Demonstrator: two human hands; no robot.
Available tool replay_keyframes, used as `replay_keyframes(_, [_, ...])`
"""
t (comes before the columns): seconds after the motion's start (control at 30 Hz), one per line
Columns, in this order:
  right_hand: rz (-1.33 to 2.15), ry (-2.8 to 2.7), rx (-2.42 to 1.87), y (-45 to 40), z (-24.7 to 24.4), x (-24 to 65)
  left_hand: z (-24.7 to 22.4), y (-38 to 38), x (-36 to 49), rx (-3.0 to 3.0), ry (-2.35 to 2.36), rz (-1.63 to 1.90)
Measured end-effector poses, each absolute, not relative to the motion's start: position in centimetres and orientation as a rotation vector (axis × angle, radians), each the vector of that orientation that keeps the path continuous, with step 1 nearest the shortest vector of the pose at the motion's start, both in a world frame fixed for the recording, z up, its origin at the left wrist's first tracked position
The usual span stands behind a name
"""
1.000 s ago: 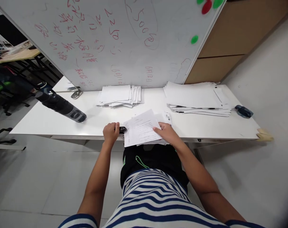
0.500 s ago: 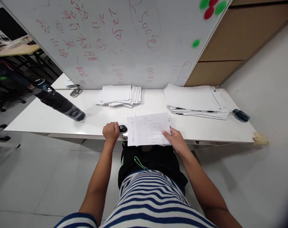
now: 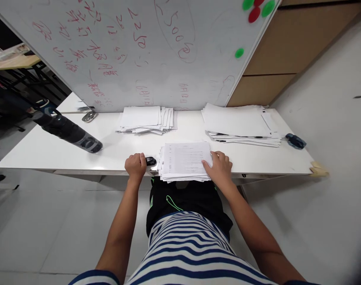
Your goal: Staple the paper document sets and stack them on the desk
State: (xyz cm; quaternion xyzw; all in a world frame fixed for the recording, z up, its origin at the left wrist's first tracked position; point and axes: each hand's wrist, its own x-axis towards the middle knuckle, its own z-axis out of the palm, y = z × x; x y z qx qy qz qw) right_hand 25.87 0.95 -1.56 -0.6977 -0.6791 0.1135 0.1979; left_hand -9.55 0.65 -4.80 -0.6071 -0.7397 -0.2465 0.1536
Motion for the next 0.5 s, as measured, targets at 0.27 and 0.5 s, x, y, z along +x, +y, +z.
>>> replay_keyframes(0.27, [0.131, -1.668, -1.866, 2.3, -4.5, 28.1, -4.6, 0.7, -9.8, -1.779, -2.219, -0.610])
replay_keyframes(0.5, [-0.031, -1.580, -1.826, 4.2, -7.4, 29.6, -2.3, 1.9, -11.7, -1.874, -2.276, -0.511])
